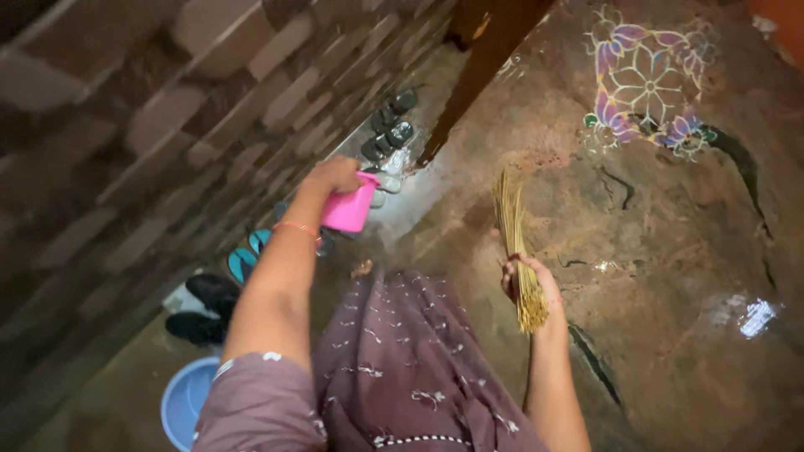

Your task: The person pours water from a small pink bucket onto a stone floor and scrubs the surface using a stick broom, moving around decorative patterns and near footwear.

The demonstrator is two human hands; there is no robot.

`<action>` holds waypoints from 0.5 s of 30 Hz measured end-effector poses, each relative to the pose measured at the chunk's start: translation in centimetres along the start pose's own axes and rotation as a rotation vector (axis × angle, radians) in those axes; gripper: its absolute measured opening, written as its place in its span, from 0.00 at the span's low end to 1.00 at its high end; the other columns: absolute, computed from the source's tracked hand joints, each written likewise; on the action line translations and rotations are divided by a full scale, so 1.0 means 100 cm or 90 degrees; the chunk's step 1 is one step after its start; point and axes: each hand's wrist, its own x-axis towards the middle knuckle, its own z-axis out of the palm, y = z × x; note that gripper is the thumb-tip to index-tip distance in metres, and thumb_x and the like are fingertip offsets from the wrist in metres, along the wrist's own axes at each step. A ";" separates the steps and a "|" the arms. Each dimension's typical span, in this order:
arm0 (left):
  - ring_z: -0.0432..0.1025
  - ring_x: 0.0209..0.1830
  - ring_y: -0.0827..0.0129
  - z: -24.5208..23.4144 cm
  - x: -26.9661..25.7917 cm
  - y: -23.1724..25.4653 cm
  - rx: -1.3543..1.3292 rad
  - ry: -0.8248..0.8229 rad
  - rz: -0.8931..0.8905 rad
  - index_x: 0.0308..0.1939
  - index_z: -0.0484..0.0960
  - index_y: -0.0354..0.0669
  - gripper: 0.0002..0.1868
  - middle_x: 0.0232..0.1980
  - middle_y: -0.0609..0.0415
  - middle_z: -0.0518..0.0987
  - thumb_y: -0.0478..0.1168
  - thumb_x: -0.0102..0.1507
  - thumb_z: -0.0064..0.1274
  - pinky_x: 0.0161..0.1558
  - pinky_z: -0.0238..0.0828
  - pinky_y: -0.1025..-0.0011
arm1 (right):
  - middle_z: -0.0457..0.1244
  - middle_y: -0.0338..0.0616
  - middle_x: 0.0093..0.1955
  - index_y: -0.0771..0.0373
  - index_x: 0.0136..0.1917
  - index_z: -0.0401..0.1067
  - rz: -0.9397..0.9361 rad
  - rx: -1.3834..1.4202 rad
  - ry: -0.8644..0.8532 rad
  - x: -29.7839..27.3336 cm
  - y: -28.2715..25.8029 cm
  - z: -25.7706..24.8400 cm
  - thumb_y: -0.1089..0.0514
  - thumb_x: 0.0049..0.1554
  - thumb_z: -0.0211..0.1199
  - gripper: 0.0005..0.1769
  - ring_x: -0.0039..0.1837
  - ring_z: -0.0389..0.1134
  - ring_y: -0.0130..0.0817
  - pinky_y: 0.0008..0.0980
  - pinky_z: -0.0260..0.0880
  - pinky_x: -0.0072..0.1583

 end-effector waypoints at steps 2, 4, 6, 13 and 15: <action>0.70 0.67 0.46 -0.022 0.045 0.016 0.001 0.011 0.028 0.59 0.82 0.50 0.25 0.64 0.41 0.76 0.54 0.60 0.57 0.67 0.59 0.37 | 0.65 0.44 0.39 0.59 0.49 0.67 -0.003 0.011 0.016 0.002 0.012 0.004 0.53 0.60 0.57 0.08 0.40 0.66 0.35 0.35 0.71 0.45; 0.69 0.67 0.44 -0.045 0.086 0.037 0.008 0.046 0.054 0.59 0.82 0.47 0.25 0.65 0.39 0.76 0.53 0.61 0.55 0.67 0.56 0.32 | 0.64 0.44 0.38 0.59 0.49 0.67 -0.006 0.022 0.033 0.001 0.027 0.005 0.53 0.60 0.58 0.09 0.40 0.66 0.36 0.35 0.72 0.45; 0.69 0.67 0.45 -0.071 0.118 0.064 0.012 0.100 0.075 0.57 0.83 0.45 0.23 0.64 0.40 0.76 0.51 0.62 0.54 0.66 0.57 0.32 | 0.63 0.45 0.37 0.59 0.50 0.68 -0.025 -0.023 0.097 0.001 0.041 0.010 0.54 0.60 0.57 0.09 0.38 0.65 0.37 0.35 0.70 0.43; 0.74 0.54 0.50 -0.133 0.115 0.105 -0.065 0.434 0.309 0.42 0.84 0.41 0.08 0.48 0.46 0.83 0.41 0.62 0.59 0.59 0.59 0.41 | 0.63 0.47 0.38 0.60 0.48 0.66 -0.025 0.031 0.136 0.011 0.051 0.029 0.54 0.60 0.57 0.08 0.38 0.65 0.38 0.36 0.71 0.42; 0.75 0.53 0.51 -0.129 0.103 0.097 -0.087 0.484 0.383 0.43 0.84 0.41 0.08 0.47 0.46 0.83 0.39 0.62 0.59 0.60 0.60 0.46 | 0.63 0.47 0.38 0.61 0.49 0.66 -0.043 0.030 0.129 0.010 0.053 0.032 0.55 0.60 0.57 0.08 0.38 0.65 0.38 0.35 0.71 0.42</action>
